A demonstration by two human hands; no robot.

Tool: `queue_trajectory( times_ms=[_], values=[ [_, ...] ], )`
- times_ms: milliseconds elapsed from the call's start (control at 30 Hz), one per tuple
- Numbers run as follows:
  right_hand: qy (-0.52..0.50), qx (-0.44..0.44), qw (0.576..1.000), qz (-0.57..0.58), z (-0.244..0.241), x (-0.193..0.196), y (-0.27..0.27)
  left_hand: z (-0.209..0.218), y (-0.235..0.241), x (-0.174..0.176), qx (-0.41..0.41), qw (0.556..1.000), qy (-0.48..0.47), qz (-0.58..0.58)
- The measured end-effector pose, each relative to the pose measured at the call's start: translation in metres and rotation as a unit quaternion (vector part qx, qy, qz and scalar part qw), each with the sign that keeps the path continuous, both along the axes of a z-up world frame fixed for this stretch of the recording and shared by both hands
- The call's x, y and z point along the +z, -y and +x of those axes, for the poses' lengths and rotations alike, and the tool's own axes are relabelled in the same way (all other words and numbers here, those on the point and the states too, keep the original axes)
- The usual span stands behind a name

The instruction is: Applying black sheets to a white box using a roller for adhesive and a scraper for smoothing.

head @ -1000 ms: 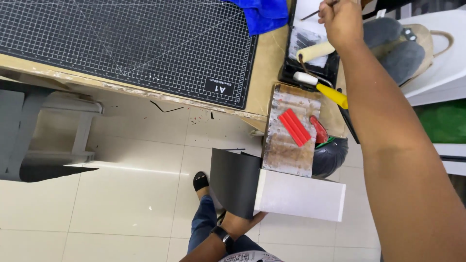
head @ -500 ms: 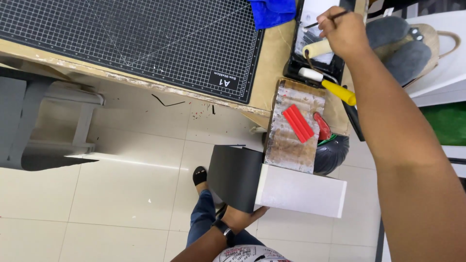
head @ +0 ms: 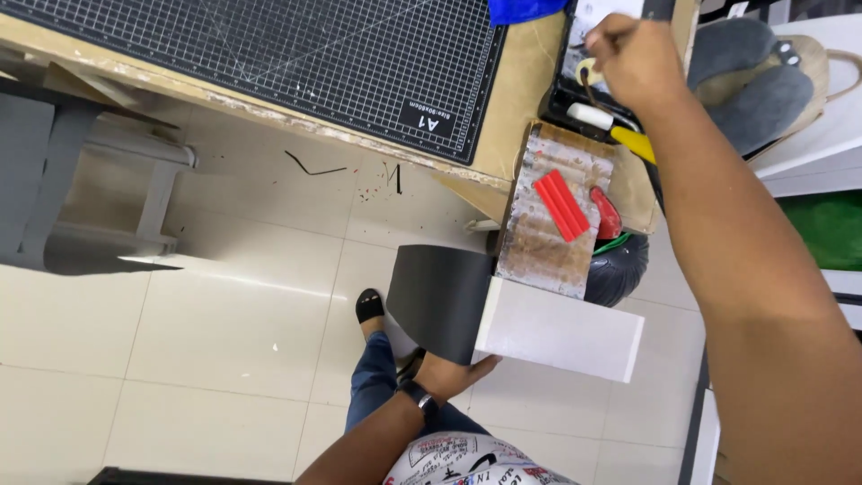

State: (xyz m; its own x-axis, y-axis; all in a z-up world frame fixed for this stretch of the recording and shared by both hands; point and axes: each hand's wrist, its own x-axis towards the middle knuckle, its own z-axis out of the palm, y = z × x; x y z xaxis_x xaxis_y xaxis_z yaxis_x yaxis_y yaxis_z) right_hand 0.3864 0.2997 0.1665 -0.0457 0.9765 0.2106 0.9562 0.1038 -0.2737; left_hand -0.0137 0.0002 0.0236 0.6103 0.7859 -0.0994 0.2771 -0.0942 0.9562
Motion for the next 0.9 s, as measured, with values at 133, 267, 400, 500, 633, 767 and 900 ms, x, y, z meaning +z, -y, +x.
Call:
queue_trajectory(
  times_ms=[133,267,400,500,633,767,900],
  values=[
    [0.003,0.032,0.997,0.066,-0.013,-0.002,0.004,0.0,-0.001,0.008,0.01,1.0,0.015,-0.009],
    [-0.043,-0.028,0.998,0.036,-0.023,-0.006,0.012,0.001,0.002,0.007,0.004,1.0,-0.005,-0.023],
    [0.018,0.028,0.998,0.053,-0.015,-0.018,0.015,0.001,0.003,0.005,0.015,0.994,-0.056,-0.087],
    [-0.083,-0.121,0.989,-0.014,-0.044,0.032,0.039,-0.002,0.002,0.009,-0.012,0.991,-0.086,-0.097],
    [-0.123,0.028,0.992,-0.008,-0.099,0.112,0.104,-0.01,-0.005,0.023,-0.028,0.99,-0.083,-0.109],
    [-0.193,0.207,0.94,-0.191,-0.173,0.121,0.152,-0.023,-0.011,0.045,-0.048,0.99,0.007,-0.134],
    [-0.12,0.309,0.893,-0.305,-0.224,0.108,0.162,-0.019,0.031,-0.056,0.004,0.984,0.058,-0.17]
  ],
)
